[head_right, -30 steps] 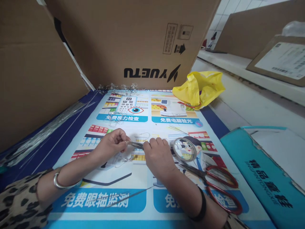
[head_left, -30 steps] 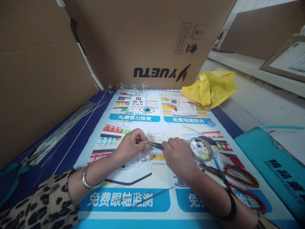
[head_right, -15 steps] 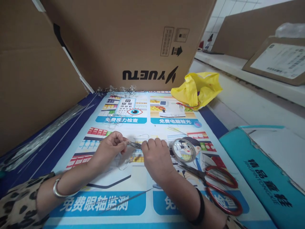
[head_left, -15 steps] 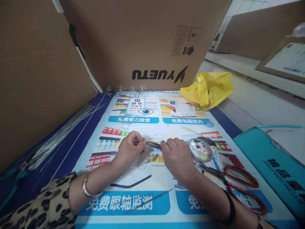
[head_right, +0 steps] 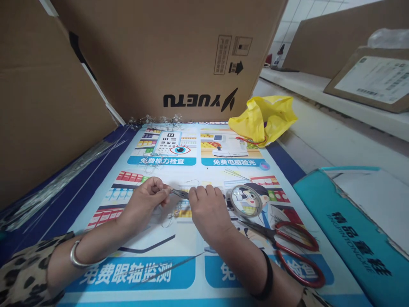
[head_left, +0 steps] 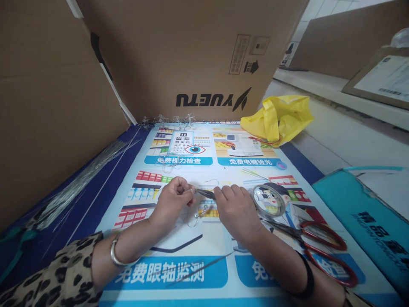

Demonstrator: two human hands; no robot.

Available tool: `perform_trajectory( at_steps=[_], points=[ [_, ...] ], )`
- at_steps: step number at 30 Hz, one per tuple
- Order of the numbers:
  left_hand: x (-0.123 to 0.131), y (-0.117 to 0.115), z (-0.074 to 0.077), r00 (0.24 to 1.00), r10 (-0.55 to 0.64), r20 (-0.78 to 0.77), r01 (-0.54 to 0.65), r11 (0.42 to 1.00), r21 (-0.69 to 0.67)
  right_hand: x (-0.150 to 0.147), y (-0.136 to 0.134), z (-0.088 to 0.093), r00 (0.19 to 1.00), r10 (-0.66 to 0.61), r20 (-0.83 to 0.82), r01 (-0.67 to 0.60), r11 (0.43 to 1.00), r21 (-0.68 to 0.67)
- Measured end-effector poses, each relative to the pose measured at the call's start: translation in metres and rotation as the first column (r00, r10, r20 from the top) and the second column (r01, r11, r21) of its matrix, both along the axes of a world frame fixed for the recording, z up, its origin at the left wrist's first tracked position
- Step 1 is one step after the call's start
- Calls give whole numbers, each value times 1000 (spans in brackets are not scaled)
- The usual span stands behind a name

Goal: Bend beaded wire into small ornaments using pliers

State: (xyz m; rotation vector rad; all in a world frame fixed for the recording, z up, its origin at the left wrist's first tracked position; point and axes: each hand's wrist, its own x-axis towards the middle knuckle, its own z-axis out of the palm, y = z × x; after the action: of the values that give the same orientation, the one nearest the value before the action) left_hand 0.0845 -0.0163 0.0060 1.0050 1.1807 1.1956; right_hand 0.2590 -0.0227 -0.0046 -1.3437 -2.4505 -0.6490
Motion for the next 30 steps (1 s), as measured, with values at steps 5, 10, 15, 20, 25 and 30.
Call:
perform_trajectory(
  at_steps=[5,10,15,20,25,30],
  points=[
    [0,0,0,1000,-10,2,10,1000,-8,1,0,-1,1000,9,5,-9,1000,-13],
    [-2,0,3,997,-58,52,61,997,-57,1,2,0,999,-11,-35,11,1000,-26],
    [-5,1,5,985,-90,146,107,988,-108,3,2,2,999,-32,-41,29,997,-68],
    [-6,2,5,977,-130,170,152,981,-123,4,1,4,999,-36,-25,34,996,-84],
    [-4,1,5,987,-139,80,147,983,-108,4,0,4,999,-27,-19,26,997,-70],
    [-6,3,1,988,-150,32,153,985,-82,5,1,3,1000,0,-20,-2,998,-58]
  ],
)
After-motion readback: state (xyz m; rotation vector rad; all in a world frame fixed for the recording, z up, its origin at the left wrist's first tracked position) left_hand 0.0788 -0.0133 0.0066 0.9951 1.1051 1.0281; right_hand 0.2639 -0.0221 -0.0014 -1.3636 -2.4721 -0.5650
